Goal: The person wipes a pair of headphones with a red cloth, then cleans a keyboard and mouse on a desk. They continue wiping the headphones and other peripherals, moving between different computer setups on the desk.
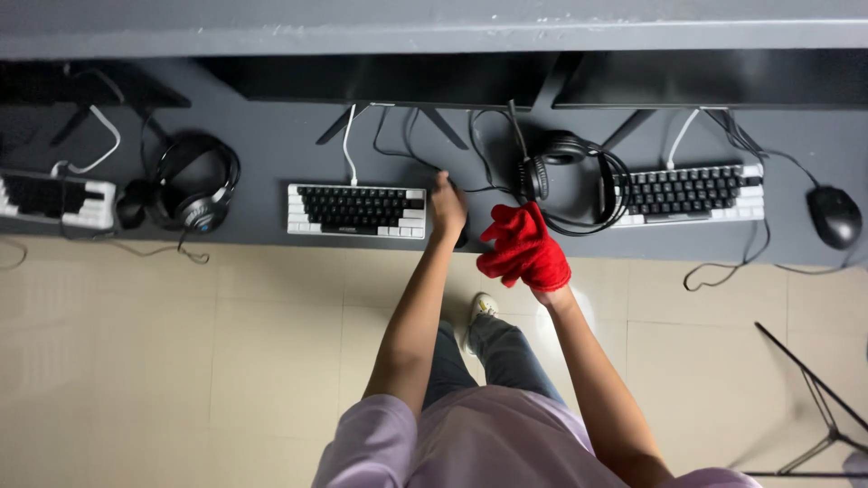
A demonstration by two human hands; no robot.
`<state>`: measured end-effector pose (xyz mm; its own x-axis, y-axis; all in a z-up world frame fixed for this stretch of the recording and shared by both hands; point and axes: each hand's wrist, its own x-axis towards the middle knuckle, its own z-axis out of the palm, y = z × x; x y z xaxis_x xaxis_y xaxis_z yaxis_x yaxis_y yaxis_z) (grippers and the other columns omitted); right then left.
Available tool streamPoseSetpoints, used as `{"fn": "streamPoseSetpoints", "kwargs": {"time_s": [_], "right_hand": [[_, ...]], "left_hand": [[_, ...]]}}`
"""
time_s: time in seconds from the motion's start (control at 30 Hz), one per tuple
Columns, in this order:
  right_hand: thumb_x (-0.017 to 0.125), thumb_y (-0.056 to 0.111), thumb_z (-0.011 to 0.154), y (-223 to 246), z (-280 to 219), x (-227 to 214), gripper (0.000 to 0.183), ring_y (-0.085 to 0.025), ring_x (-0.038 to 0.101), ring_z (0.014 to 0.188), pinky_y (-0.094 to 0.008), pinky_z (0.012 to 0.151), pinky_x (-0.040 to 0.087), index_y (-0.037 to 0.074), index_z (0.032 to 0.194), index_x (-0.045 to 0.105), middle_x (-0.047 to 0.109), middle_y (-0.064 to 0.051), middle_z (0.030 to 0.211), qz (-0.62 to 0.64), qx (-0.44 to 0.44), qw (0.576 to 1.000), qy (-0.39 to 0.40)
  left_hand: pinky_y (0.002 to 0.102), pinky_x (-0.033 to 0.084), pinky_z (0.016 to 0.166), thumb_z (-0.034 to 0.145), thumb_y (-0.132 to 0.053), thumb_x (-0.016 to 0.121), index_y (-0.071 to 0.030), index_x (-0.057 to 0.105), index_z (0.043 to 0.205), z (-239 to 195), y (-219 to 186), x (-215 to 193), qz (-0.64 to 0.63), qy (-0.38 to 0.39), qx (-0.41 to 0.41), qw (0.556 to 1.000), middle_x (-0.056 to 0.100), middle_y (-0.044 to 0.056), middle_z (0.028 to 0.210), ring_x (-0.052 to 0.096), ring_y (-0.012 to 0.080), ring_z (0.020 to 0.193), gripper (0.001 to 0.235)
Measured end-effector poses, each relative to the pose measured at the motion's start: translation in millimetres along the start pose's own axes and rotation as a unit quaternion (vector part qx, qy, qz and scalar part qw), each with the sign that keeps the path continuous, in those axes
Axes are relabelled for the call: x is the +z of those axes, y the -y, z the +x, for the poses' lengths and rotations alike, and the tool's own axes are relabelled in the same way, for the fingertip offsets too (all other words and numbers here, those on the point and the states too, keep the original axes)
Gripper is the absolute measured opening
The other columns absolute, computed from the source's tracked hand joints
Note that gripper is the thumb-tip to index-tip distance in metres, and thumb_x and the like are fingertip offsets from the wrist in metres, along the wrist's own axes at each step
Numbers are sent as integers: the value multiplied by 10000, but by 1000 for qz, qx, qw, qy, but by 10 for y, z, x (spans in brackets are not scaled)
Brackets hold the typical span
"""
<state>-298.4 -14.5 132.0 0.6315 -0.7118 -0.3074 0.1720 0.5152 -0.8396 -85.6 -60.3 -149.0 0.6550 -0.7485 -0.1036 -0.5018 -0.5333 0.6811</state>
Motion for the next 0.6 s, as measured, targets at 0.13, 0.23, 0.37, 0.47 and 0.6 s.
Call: {"fn": "streamPoseSetpoints", "kwargs": {"time_s": [0.13,0.23,0.37,0.47,0.6], "right_hand": [[602,167,924,126,95,83,523,-188,677,739,-249,458,466,49,1422,496,697,-80,1138,-35,-7,999,10],[581,158,935,-67,209,-54,448,-262,631,707,-319,467,426,34,1361,525,682,-109,1121,-92,69,993,-33],[547,278,1108,-392,511,-361,411,-226,583,1229,-360,1066,481,-15,1394,502,597,-120,1326,0,-149,986,77],[508,391,1115,-565,818,-527,501,-236,543,1316,-381,1143,437,25,1453,460,560,-112,1406,72,-141,985,70],[498,472,1041,-1197,1688,-996,641,-279,545,1338,-419,1122,441,53,1522,432,547,-120,1483,164,-4,986,40]], "left_hand": [[436,572,739,909,-87,646,32,459,1315,298,178,188,-137,-95,79,983,720,190,985,725,363,854,463],[374,620,744,971,-65,615,-102,424,1312,398,187,123,-605,52,-265,749,670,149,956,715,251,784,392],[268,470,565,1062,-243,543,-16,603,1143,133,-450,-622,-565,71,-146,809,741,79,854,582,122,617,248],[272,418,527,1080,-269,514,-63,650,1143,-327,-811,-1178,-424,87,-39,901,662,70,686,553,114,555,255],[309,511,662,1113,-251,489,-78,637,1120,-697,-721,-1376,-270,103,191,938,674,59,749,650,147,680,228]]}}
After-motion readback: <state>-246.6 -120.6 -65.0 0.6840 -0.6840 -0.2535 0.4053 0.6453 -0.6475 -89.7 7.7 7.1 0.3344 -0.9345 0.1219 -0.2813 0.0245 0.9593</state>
